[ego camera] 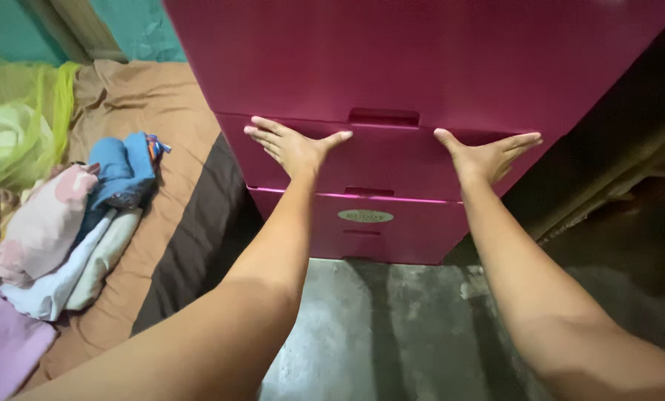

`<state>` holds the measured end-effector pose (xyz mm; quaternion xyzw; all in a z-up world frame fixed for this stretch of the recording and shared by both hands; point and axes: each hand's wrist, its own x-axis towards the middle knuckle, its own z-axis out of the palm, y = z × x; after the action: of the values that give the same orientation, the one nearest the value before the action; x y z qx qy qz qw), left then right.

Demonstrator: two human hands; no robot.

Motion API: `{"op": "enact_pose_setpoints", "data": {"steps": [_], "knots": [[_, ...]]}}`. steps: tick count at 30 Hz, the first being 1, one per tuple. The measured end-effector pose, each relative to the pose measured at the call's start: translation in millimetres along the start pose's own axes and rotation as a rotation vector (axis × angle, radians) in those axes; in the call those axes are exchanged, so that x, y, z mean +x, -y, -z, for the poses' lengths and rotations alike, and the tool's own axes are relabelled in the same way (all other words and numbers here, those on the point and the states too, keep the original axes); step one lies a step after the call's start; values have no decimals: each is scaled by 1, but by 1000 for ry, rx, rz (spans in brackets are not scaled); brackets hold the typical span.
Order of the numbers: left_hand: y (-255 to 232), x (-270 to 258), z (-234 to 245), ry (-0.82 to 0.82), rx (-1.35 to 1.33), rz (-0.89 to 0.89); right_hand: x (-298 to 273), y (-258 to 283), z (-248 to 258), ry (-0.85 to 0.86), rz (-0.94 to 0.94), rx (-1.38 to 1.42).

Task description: The person opens and closes multiple drawers in a pink plastic storage unit, folding and arranging various garments including shirts and shorts. They repeatedly open drawers, adjust the folded clothes inside, and close the drawers.

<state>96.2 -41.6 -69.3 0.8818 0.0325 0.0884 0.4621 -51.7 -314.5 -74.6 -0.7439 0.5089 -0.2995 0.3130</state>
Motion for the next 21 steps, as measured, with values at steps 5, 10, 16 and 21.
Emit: {"op": "enact_pose_setpoints", "data": {"steps": [5,10,16,21], "knots": [[-46,-4,17,93,90,100,-9,44,18,-10,-111,91],[-139,-27,23,-227,-379,-83,-23,115,28,-117,44,379],[-259,-33,73,-140,-759,1,-30,248,42,389,155,957],[-304,-30,105,79,-773,143,-26,290,82,487,-44,881]]}}
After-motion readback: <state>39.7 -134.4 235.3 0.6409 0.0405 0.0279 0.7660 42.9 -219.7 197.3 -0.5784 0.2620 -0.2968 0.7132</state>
